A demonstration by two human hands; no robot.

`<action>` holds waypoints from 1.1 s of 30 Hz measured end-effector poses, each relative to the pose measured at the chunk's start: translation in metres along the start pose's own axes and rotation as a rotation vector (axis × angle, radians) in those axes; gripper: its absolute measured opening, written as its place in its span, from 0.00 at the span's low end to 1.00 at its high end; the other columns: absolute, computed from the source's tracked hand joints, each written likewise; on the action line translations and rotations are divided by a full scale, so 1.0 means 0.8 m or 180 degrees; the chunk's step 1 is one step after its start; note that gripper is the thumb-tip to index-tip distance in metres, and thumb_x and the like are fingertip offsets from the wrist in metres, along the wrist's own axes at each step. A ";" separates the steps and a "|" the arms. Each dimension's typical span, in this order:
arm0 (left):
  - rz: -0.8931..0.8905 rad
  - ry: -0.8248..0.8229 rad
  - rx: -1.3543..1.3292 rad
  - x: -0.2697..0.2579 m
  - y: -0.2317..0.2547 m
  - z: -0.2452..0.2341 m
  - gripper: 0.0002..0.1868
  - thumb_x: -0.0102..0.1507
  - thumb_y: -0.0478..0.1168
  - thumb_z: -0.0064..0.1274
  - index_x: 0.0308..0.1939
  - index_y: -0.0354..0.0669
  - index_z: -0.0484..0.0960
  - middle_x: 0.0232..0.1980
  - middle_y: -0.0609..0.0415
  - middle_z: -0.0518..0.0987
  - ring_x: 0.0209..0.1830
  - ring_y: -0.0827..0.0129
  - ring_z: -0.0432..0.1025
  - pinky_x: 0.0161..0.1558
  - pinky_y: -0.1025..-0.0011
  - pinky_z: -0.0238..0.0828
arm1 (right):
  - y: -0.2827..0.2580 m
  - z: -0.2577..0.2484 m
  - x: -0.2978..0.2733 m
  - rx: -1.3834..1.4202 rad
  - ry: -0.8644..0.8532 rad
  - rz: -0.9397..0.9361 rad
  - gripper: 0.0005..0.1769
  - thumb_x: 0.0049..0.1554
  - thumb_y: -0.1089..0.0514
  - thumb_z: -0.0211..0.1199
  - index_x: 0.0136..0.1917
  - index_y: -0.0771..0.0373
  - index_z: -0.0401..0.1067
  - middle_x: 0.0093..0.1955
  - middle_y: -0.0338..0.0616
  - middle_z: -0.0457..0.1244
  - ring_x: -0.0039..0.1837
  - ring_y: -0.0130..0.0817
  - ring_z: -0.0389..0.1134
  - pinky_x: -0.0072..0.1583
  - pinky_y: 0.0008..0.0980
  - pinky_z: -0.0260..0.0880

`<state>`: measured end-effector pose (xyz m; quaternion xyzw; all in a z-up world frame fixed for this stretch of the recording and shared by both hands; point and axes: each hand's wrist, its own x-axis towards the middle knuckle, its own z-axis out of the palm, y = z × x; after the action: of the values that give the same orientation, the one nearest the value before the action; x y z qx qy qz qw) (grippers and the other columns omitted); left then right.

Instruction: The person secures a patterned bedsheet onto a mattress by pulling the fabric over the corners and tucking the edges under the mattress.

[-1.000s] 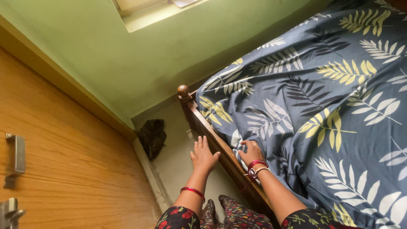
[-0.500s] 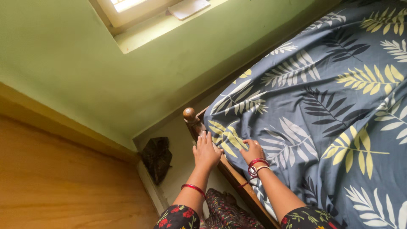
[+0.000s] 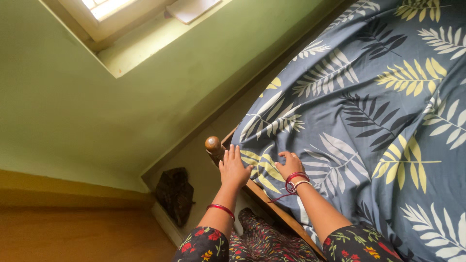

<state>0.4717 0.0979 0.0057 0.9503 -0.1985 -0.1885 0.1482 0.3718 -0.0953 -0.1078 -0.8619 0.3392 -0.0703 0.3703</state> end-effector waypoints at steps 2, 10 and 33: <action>0.0137 0.0016 0.0118 0.016 -0.012 -0.014 0.51 0.60 0.54 0.62 0.80 0.48 0.50 0.85 0.55 0.44 0.84 0.59 0.39 0.77 0.47 0.38 | -0.008 0.011 0.009 0.0026 0.0201 -0.0018 0.23 0.49 0.51 0.72 0.58 0.54 0.76 0.59 0.50 0.66 0.61 0.48 0.69 0.62 0.43 0.69; 0.0351 -0.0089 0.0341 0.079 -0.067 -0.083 0.52 0.59 0.53 0.63 0.79 0.48 0.49 0.84 0.55 0.44 0.84 0.60 0.38 0.77 0.48 0.38 | -0.071 0.042 0.035 0.0296 0.0464 0.0463 0.23 0.49 0.51 0.71 0.59 0.53 0.75 0.60 0.46 0.66 0.56 0.46 0.71 0.61 0.41 0.71; 0.0916 -0.0914 0.0680 0.224 -0.050 -0.058 0.50 0.59 0.53 0.63 0.79 0.50 0.51 0.84 0.56 0.45 0.84 0.60 0.40 0.77 0.46 0.40 | -0.042 0.177 0.084 0.0666 0.0450 0.1480 0.26 0.49 0.49 0.73 0.60 0.53 0.74 0.60 0.46 0.69 0.62 0.43 0.71 0.64 0.39 0.70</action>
<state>0.6567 0.0650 -0.0210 0.8859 -0.3699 -0.2766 0.0424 0.4935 -0.0379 -0.1952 -0.7107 0.5441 -0.0780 0.4390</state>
